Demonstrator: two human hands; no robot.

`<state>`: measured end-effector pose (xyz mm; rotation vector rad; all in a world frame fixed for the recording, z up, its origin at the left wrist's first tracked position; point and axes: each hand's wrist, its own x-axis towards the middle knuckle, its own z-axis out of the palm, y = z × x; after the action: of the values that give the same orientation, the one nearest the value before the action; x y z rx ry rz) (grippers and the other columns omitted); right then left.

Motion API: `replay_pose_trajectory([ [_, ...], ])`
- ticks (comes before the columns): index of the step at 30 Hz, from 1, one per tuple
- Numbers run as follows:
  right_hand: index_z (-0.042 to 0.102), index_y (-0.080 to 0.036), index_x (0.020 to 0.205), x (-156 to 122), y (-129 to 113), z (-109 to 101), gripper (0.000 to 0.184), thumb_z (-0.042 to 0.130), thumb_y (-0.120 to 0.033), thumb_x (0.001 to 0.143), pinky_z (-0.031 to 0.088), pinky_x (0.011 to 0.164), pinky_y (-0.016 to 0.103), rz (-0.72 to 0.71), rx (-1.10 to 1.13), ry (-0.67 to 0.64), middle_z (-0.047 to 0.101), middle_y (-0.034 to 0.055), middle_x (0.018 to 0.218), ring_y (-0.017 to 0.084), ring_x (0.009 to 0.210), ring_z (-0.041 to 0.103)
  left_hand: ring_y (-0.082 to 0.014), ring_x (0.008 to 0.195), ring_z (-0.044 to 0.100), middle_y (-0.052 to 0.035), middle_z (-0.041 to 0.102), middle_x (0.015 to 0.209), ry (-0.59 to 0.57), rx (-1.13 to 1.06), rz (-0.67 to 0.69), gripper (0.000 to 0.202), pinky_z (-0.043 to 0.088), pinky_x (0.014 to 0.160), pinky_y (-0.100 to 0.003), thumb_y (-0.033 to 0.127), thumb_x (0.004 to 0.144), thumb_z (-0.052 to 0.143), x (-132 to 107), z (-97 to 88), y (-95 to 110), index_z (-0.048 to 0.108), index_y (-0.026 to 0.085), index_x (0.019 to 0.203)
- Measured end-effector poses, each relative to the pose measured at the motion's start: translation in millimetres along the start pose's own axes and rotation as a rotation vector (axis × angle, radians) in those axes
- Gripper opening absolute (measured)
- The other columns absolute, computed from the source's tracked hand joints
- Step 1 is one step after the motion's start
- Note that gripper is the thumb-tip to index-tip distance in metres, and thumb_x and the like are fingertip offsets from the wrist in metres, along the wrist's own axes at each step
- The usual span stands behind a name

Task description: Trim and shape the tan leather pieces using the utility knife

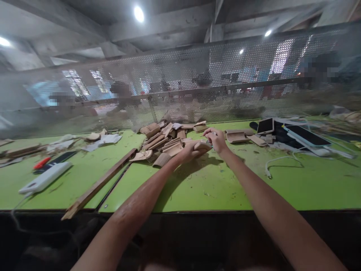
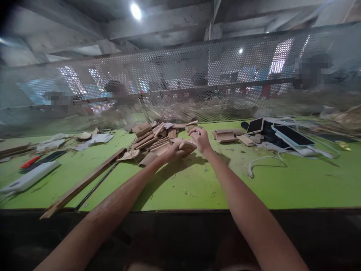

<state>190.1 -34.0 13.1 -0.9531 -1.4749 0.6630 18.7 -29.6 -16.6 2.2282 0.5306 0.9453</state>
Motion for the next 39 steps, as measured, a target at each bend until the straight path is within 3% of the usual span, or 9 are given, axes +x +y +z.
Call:
replay_pose_trajectory([
  [5, 0.061, -0.02, 0.056, 0.0, 10.4, 4.2, 0.014, 0.051, -0.026, 0.064, 0.036, 0.065, 0.031, 0.008, -0.118, 0.011, 0.059, 0.0016, 0.061, 0.018, 0.067, 0.05, -0.0217, 0.096, 0.066, -0.0109, 0.073, 0.109, 0.004, 0.029, -0.041, 0.029, 0.053, 0.091, -0.036, 0.031, 0.091, 0.063, -1.2, -1.0, -0.9, 0.072, 0.013, 0.111],
  [9, 0.06, -0.021, 0.056, 3.3, 14.6, -1.6, 0.012, 0.052, -0.027, 0.062, 0.032, 0.06, 0.031, 0.04, -0.101, 0.101, 0.052, -0.0002, 0.055, 0.017, 0.062, 0.045, -0.0219, 0.105, 0.066, -0.0111, 0.072, 0.12, -0.007, -0.004, -0.021, 0.031, 0.051, 0.096, -0.035, 0.031, 0.093, 0.062, -0.9, -0.9, -0.2, 0.072, 0.015, 0.117],
  [15, 0.062, -0.021, 0.06, -0.1, 9.7, 5.9, 0.014, 0.053, -0.03, 0.065, 0.03, 0.058, 0.031, -0.019, -0.024, 0.013, 0.051, -0.0005, 0.057, 0.015, 0.06, 0.042, -0.0225, 0.103, 0.066, -0.012, 0.073, 0.114, -0.048, 0.066, 0.037, 0.027, 0.051, 0.095, -0.035, 0.031, 0.093, 0.063, 0.0, -4.3, 2.2, 0.073, 0.013, 0.11],
  [18, 0.06, -0.021, 0.057, 1.5, 11.3, 3.2, 0.013, 0.051, -0.029, 0.064, 0.029, 0.057, 0.031, 0.014, -0.06, 0.059, 0.048, -0.0007, 0.054, 0.015, 0.059, 0.041, -0.0223, 0.107, 0.065, -0.0116, 0.072, 0.119, -0.052, 0.06, 0.053, 0.027, 0.051, 0.098, -0.035, 0.029, 0.093, 0.062, -0.1, -6.6, 4.5, 0.073, 0.015, 0.113],
  [21, 0.061, -0.021, 0.06, 3.9, 12.4, -0.6, 0.013, 0.052, -0.029, 0.064, 0.026, 0.055, 0.031, 0.026, -0.038, 0.11, 0.044, -0.0019, 0.052, 0.015, 0.056, 0.038, -0.021, 0.107, 0.066, -0.0117, 0.072, 0.121, -0.078, 0.023, 0.037, 0.029, 0.051, 0.096, -0.033, 0.03, 0.094, 0.06, 0.1, -7.4, 5.9, 0.073, 0.016, 0.116],
  [26, 0.059, -0.021, 0.057, 3.3, 14.4, 4.5, 0.013, 0.051, -0.029, 0.063, 0.03, 0.057, 0.031, 0.012, -0.076, 0.048, 0.048, -0.0009, 0.053, 0.015, 0.057, 0.041, -0.0226, 0.106, 0.066, -0.0121, 0.073, 0.117, -0.051, 0.038, 0.011, 0.026, 0.05, 0.097, -0.035, 0.028, 0.091, 0.064, 0.0, -6.8, 6.8, 0.073, 0.013, 0.11],
  [30, 0.057, -0.021, 0.055, 5.7, 22.5, 0.7, 0.015, 0.049, -0.028, 0.067, 0.032, 0.06, 0.03, 0.027, -0.215, 0.145, 0.052, -0.0002, 0.056, 0.016, 0.061, 0.045, -0.0235, 0.105, 0.066, -0.0125, 0.073, 0.117, -0.022, 0.071, -0.058, 0.03, 0.052, 0.094, -0.036, 0.031, 0.091, 0.061, -2.2, -6.5, 10.4, 0.071, 0.013, 0.113],
  [35, 0.056, -0.02, 0.056, 12.2, 34.0, -7.6, 0.014, 0.051, -0.024, 0.069, 0.031, 0.06, 0.03, 0.087, -0.286, 0.225, 0.05, -0.0016, 0.054, 0.015, 0.061, 0.044, -0.0235, 0.085, 0.066, -0.0096, 0.074, 0.093, 0.224, 0.346, -0.307, 0.032, 0.052, 0.076, -0.034, 0.042, 0.093, 0.058, -4.2, -16.9, 7.1, 0.071, 0.014, 0.101],
  [39, 0.056, -0.021, 0.056, 13.4, 34.5, -5.1, 0.012, 0.053, -0.021, 0.068, 0.033, 0.061, 0.03, 0.095, -0.279, 0.196, 0.052, -0.0002, 0.056, 0.016, 0.063, 0.047, -0.0274, 0.092, 0.067, -0.0136, 0.073, 0.104, 0.462, 0.692, -0.376, 0.029, 0.051, 0.081, -0.036, 0.038, 0.095, 0.057, -7.2, -39.0, 0.2, 0.067, 0.015, 0.11],
])
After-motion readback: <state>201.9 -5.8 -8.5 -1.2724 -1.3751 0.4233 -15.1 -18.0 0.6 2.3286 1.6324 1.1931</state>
